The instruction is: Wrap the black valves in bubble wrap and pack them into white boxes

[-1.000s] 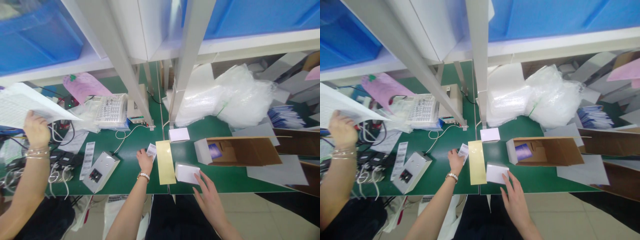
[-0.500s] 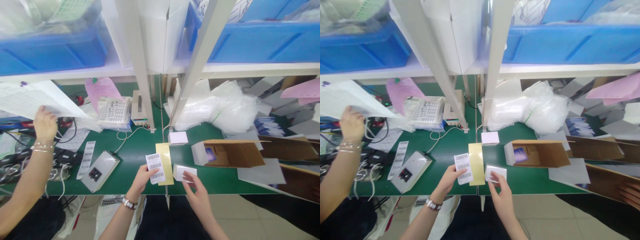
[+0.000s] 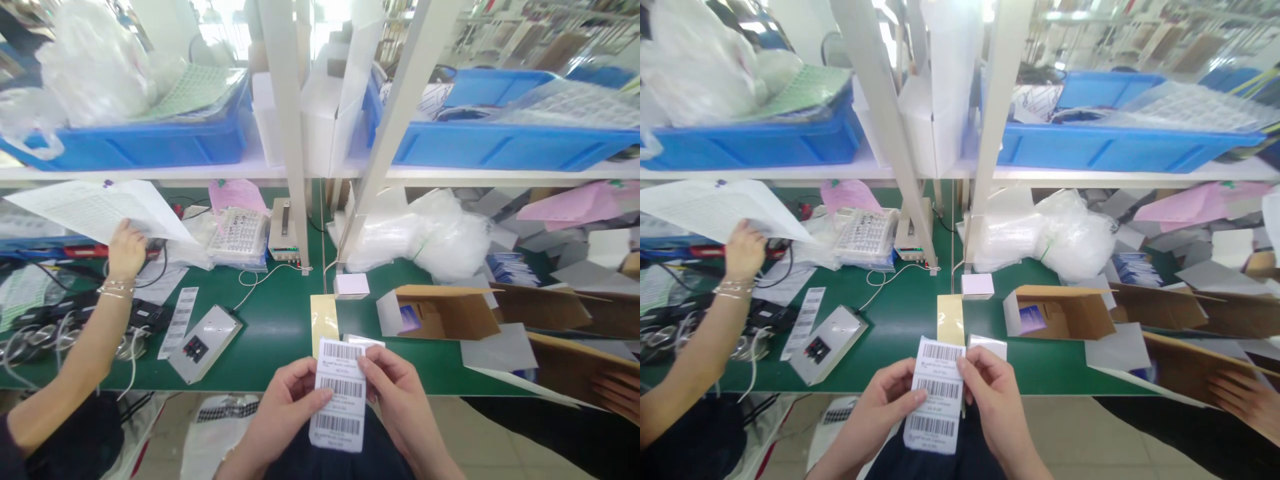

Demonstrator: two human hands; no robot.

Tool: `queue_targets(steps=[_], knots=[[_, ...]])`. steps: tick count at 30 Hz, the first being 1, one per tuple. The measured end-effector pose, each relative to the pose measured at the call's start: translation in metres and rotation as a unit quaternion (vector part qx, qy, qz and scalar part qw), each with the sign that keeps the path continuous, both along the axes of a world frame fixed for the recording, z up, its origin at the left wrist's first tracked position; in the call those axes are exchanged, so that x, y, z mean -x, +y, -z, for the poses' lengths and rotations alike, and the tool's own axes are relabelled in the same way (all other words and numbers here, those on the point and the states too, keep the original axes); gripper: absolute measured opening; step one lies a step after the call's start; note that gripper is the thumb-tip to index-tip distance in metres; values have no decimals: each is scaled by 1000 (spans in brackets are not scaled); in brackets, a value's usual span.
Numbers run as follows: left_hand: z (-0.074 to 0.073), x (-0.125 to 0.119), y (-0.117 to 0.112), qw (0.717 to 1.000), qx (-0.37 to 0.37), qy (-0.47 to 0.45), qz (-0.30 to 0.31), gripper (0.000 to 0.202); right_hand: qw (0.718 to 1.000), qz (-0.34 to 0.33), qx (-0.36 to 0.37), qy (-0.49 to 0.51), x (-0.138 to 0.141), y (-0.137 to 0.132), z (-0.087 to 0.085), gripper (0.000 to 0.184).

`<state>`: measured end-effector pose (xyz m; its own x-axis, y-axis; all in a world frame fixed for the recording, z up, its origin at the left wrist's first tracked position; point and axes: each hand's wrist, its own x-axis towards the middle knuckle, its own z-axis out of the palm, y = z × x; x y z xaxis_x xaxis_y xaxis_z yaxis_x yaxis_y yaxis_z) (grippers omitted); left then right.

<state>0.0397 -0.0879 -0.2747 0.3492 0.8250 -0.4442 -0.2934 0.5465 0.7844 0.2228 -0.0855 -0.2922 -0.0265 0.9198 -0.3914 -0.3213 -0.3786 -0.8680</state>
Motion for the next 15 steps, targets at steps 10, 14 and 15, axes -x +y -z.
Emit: queue_targets(steps=[10, 14, 15], knots=[[-11, -8, -7, 993, 9, -30, -112, 29, 1000, 8, -22, -6, -5, -11, -19, 40], [-10, -12, -8, 993, 5, -33, -109, 30, 1000, 14, -2, 0, -4, -13, -12, 43], [-9, -13, -8, 994, 2, -32, -109, 30, 1000, 9, 5, -4, -4, -12, -10, 44]])
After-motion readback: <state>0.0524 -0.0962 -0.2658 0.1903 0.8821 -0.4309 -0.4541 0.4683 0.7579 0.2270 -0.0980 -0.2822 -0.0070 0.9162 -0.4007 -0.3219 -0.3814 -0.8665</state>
